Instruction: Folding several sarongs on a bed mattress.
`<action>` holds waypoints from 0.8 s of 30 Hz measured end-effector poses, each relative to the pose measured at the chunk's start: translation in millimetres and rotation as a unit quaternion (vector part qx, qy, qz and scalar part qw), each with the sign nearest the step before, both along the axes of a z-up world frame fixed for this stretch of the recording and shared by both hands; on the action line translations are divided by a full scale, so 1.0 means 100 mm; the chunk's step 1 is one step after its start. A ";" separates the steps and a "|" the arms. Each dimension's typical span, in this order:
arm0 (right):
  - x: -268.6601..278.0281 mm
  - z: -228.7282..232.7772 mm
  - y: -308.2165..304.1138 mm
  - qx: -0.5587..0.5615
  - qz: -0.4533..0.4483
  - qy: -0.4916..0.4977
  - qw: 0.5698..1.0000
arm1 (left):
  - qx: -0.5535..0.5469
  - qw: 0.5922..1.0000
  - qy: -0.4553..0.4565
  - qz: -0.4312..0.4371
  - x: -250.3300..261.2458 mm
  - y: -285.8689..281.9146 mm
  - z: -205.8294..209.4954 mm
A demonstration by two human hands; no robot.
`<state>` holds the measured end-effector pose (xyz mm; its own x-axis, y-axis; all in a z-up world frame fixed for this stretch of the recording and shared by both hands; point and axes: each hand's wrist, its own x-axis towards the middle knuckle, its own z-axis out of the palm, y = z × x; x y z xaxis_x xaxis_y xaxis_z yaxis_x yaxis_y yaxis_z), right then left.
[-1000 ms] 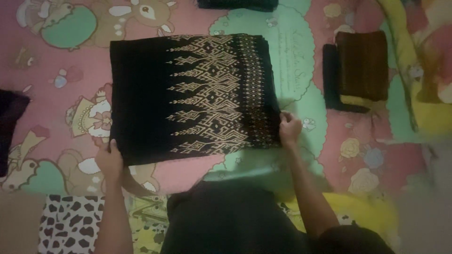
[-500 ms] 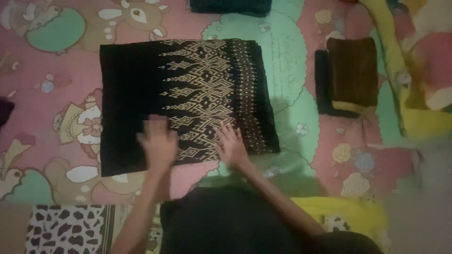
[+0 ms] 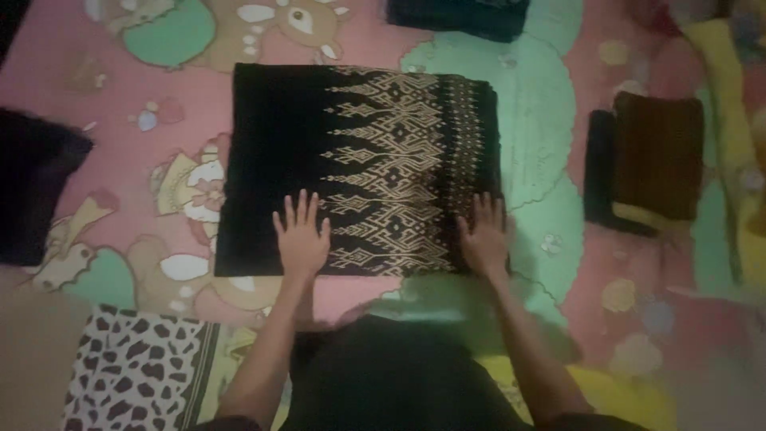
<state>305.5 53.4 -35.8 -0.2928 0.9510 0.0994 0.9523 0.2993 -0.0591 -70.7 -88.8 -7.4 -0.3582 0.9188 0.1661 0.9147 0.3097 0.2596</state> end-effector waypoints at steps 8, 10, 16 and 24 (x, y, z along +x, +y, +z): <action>-0.14 0.16 0.08 -0.061 -0.020 0.035 0.997 | 0.014 0.998 -0.004 0.058 0.10 0.07 -0.04; -0.32 0.28 -0.03 -0.056 -0.038 0.002 0.998 | -0.009 0.995 0.000 0.097 0.26 0.16 0.11; -1.24 0.45 -0.42 -0.038 0.184 0.215 0.959 | -0.021 0.999 -0.030 0.015 0.77 0.55 0.12; -1.11 0.26 -0.09 -0.014 0.174 -0.004 0.985 | 0.049 0.997 -0.047 -0.039 0.17 0.52 -0.12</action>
